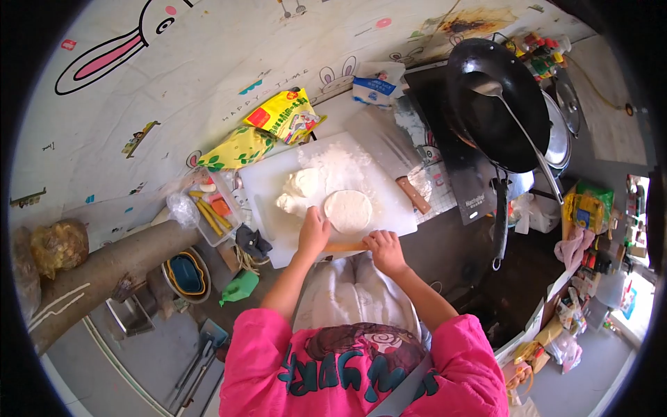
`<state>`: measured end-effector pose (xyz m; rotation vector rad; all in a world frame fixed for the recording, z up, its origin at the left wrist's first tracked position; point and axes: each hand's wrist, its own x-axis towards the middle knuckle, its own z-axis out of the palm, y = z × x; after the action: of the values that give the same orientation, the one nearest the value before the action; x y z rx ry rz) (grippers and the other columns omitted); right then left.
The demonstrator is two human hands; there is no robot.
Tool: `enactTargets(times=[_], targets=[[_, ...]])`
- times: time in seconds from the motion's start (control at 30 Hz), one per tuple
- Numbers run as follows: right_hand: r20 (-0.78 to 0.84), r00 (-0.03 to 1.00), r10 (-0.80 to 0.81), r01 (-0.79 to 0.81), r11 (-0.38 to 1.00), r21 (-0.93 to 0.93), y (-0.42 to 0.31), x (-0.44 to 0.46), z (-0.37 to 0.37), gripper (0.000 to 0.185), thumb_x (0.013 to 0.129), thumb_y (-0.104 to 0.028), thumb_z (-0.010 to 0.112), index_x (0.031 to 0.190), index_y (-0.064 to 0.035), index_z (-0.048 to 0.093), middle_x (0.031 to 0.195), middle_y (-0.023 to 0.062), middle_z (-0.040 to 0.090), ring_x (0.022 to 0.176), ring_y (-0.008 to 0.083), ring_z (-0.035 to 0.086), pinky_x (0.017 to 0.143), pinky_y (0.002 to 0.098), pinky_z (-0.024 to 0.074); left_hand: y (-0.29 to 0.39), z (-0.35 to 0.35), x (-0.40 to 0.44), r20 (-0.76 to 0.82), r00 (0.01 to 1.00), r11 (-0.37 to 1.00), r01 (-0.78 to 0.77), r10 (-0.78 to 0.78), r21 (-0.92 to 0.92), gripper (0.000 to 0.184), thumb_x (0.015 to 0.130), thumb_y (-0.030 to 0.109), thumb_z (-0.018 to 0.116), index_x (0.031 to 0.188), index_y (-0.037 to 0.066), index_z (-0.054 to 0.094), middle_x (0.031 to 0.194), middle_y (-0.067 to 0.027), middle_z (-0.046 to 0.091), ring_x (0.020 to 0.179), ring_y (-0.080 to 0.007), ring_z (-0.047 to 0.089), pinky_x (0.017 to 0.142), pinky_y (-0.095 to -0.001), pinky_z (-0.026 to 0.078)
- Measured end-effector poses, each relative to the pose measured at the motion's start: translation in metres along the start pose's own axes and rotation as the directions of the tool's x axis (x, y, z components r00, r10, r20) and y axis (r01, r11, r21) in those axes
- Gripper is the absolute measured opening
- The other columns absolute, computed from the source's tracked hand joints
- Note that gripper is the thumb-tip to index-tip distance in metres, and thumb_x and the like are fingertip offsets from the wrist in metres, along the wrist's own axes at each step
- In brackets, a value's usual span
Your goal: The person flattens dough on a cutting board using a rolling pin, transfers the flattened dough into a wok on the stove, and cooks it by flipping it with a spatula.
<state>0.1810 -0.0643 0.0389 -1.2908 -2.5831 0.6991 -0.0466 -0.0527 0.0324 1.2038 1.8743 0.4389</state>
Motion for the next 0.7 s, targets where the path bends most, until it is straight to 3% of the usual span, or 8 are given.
enactTargets(times=[0.07,0.1,0.2,0.23,0.4,0.43,0.7], targets=[[-0.027,1.000,0.008,-0.008,1.000,-0.019,0.012,0.008,-0.001,0.026,0.075,-0.008,0.056,0.100,-0.0120,0.062,0.099,0.0035,0.056,0.094,0.0222,0.054,0.084,0.0381,0.0391,-0.008,0.006,-0.010,-0.195,0.944,0.939,-0.210,0.268,0.273,0.040,0.085,0.012,0.060,0.118,-0.004,0.042,0.108,-0.0241,0.055,0.104,-0.0377,0.053,0.090,-0.0446,0.042],[-0.050,0.999,0.016,-0.016,1.000,-0.007,0.016,0.015,-0.003,0.027,0.074,-0.006,0.055,0.099,-0.0118,0.063,0.098,0.0039,0.056,0.095,0.0227,0.054,0.085,0.0385,0.0386,-0.004,0.008,-0.012,-0.143,0.954,0.939,-0.218,0.262,0.267,0.056,0.084,0.014,0.061,0.132,-0.003,0.037,0.126,-0.0243,0.047,0.121,-0.0363,0.044,0.102,-0.0471,0.034],[-0.064,0.998,-0.008,0.004,0.999,-0.050,0.028,0.039,-0.012,0.028,0.075,-0.008,0.054,0.102,-0.0099,0.061,0.100,0.0045,0.056,0.096,0.0228,0.053,0.086,0.0390,0.0378,0.014,0.025,-0.008,-0.107,0.909,0.827,-0.313,0.404,0.466,0.063,0.084,0.020,0.060,0.138,-0.002,0.034,0.138,-0.0211,0.041,0.131,-0.0345,0.036,0.107,-0.0488,0.029],[-0.058,0.998,-0.024,0.019,0.997,-0.079,0.035,0.046,-0.011,0.030,0.076,-0.011,0.054,0.105,-0.0093,0.059,0.102,0.0049,0.056,0.097,0.0227,0.053,0.087,0.0391,0.0376,0.012,0.033,-0.003,-0.058,0.928,0.830,-0.300,0.368,0.471,0.068,0.086,0.025,0.058,0.142,0.000,0.030,0.147,-0.0184,0.032,0.138,-0.0322,0.027,0.111,-0.0498,0.023],[-0.028,0.999,-0.017,0.012,0.982,-0.188,0.042,0.085,-0.020,0.049,0.081,-0.030,0.058,0.123,-0.0066,0.050,0.111,0.0067,0.053,0.102,0.0218,0.051,0.090,0.0391,0.0365,0.018,0.040,0.017,-0.121,0.911,0.799,-0.274,0.394,0.536,0.070,0.084,0.027,0.058,0.143,0.001,0.030,0.150,-0.0172,0.028,0.139,-0.0300,0.026,0.110,-0.0481,0.024],[0.027,1.000,-0.013,0.019,0.970,-0.242,0.048,0.091,-0.016,0.060,0.081,-0.039,0.059,0.130,-0.0073,0.045,0.115,0.0064,0.052,0.106,0.0209,0.049,0.092,0.0387,0.0356,0.020,0.039,0.022,-0.128,0.909,0.795,-0.270,0.396,0.543,0.071,0.084,0.028,0.059,0.143,0.001,0.030,0.150,-0.0168,0.027,0.139,-0.0294,0.026,0.110,-0.0479,0.024],[0.074,0.995,0.062,-0.042,0.968,-0.246,0.064,0.155,-0.015,0.054,0.084,-0.031,0.055,0.132,-0.0087,0.043,0.123,0.0063,0.049,0.115,0.0213,0.045,0.097,0.0401,0.0322,0.033,0.014,0.076,-0.118,0.877,0.774,-0.338,0.465,0.536,0.070,0.081,0.024,0.061,0.140,-0.001,0.034,0.149,-0.0153,0.030,0.138,-0.0284,0.029,0.109,-0.0402,0.030]])
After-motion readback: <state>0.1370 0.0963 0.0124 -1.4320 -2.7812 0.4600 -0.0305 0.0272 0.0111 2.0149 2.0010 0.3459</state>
